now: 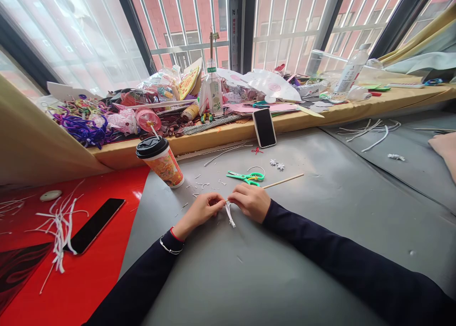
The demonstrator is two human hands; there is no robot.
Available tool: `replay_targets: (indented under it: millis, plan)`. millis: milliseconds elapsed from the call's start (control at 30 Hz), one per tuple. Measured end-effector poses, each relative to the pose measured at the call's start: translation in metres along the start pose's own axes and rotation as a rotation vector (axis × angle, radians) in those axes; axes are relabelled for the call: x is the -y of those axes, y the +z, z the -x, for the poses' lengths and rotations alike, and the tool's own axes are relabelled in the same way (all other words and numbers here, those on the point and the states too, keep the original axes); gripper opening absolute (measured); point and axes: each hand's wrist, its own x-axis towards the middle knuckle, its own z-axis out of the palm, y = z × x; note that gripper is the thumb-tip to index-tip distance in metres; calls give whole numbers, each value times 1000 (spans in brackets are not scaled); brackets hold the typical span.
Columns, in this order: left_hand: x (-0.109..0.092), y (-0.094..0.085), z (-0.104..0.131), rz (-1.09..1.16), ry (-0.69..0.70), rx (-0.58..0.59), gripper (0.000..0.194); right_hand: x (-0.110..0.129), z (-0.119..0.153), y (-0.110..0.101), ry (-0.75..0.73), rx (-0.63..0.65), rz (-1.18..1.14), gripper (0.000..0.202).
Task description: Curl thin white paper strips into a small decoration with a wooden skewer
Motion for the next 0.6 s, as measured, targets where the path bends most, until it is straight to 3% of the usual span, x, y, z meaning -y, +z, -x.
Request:
replay_targets:
  millis: [600]
  plan:
    - [-3,-2,0,66,6,10,33,-1,1,0,85,-33,-36,19]
